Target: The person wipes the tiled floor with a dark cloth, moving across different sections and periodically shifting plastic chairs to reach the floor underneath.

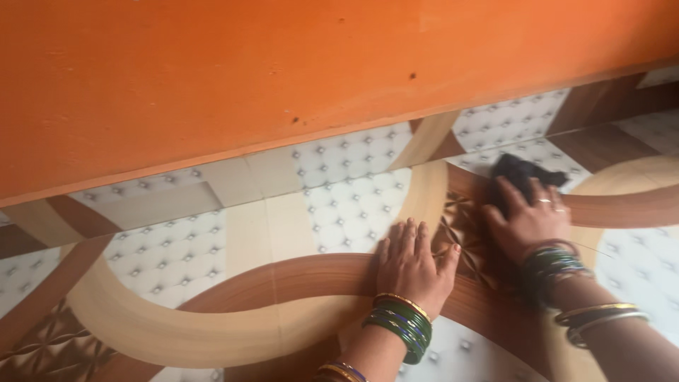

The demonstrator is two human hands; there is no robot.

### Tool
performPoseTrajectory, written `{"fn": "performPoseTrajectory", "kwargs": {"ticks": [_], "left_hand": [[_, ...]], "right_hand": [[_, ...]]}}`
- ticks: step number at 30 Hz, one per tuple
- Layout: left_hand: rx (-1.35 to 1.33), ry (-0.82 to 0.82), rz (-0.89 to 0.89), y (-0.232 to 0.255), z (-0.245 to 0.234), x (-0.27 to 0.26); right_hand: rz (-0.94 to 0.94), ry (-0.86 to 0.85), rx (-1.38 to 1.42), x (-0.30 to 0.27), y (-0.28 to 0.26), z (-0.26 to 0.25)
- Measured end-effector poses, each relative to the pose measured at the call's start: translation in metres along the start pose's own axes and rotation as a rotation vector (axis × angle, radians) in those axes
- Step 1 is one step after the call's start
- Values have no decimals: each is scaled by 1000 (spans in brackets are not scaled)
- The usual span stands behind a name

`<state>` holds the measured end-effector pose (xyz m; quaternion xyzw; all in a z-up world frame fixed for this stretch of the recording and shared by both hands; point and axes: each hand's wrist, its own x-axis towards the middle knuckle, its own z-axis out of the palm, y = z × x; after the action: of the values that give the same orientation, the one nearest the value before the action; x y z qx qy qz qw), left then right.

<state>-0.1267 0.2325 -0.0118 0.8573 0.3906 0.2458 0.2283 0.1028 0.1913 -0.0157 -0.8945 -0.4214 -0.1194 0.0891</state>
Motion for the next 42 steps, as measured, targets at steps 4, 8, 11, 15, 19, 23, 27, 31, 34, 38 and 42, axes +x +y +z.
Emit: {"fn": "performPoseTrajectory", "kwargs": {"ticks": [4, 8, 11, 15, 19, 23, 27, 31, 34, 38, 42], "left_hand": [[-30, 55, -13, -12, -6, 6], [-52, 125, -61, -29, -21, 15], [-51, 133, -129, -42, -34, 20], [-51, 148, -177, -52, -43, 23], [-43, 147, -189, -53, -38, 32], [5, 73, -92, -45, -28, 37], [5, 49, -21, -32, -15, 36], [1, 35, 31, -12, 3, 40], [-27, 25, 93, 2, 17, 41], [-54, 17, 141, 19, 30, 40], [-80, -1, 181, 29, 33, 32]], "right_hand": [[-164, -29, -2, 1, -73, 7], [-232, -67, 54, -8, -137, 2], [-295, -123, 105, -14, -163, -6], [-487, -175, 153, -19, -171, -19], [-584, -235, 145, -2, -159, -24], [-460, -182, 82, 22, -116, -15], [-351, -71, 183, 41, -57, -4], [-245, -45, 78, 51, -15, 4], [-151, -35, 74, 51, 14, 7], [0, -30, 100, 48, 46, 4], [153, -10, 85, 34, 70, -7]]}}
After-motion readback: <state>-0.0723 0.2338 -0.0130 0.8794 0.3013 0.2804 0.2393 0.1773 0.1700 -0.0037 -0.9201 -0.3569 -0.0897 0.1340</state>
